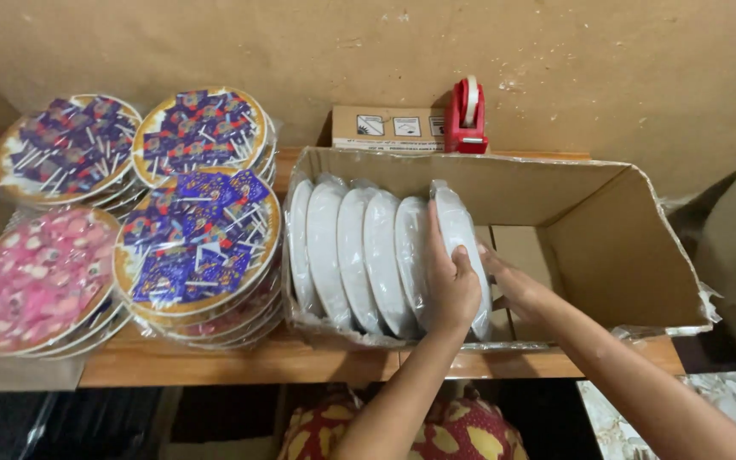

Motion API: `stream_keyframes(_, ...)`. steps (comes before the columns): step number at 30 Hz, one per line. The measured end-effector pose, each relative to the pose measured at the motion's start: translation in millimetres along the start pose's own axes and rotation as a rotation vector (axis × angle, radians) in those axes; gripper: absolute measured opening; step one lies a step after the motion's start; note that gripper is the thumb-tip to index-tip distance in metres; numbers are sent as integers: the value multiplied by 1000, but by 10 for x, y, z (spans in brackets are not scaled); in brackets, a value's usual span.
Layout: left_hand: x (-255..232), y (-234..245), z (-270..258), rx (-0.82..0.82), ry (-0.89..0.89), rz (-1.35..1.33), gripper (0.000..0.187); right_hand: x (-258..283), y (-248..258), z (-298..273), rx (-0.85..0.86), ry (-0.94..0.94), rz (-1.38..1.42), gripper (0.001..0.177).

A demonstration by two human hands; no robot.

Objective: Packing wrapped decorative plates into a cardboard box for storage or shipping.

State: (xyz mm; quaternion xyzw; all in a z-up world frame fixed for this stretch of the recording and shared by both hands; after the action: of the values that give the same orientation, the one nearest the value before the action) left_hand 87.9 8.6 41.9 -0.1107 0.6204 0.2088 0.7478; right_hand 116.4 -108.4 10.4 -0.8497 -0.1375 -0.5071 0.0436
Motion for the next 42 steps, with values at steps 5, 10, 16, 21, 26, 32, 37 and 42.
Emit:
stream_keyframes(5, -270, 64, -138, -146, -326, 526, 57, 2, -23, -1, 6, 39, -106, 86)
stream_keyframes(10, -371, 2, -163, -189, -548, 873, 33, -86, 142, 194, 2, 84, -137, 83)
stream_keyframes(16, -235, -27, -168, -232, -609, 1026, 38, -355, 309, 293, 89, 203, -157, 95)
stream_keyframes(21, -267, -58, -235, -57, -598, 1075, 23, -326, 234, 236, 62, 117, -103, 88)
stream_keyframes(26, -248, -63, -215, 39, -540, 1094, 25, -390, 251, 241, 66, 101, -54, 96)
stream_keyframes(32, -216, 20, -225, 89, -533, 1089, 57, -184, 88, -77, -57, -47, 29, 88)
stream_keyframes(37, -161, -67, -165, 213, -472, 836, 59, -310, 195, 168, -9, 5, 65, 82)
stream_keyframes(42, -209, -40, -231, 148, -537, 1094, 48, -253, 49, 87, 20, -31, -80, 92)
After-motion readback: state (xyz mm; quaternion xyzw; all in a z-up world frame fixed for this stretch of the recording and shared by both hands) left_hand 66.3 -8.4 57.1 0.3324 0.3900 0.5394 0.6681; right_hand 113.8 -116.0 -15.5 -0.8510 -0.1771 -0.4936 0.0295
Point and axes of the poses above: each hand's wrist, its own z-axis towards the middle knuckle, its own y-axis out of the back of the hand, x = y × z, the point moved 8 cm from there along z, towards the middle knuckle, and after that the axes turned 14 degrees about z, right-handed, at the moved point
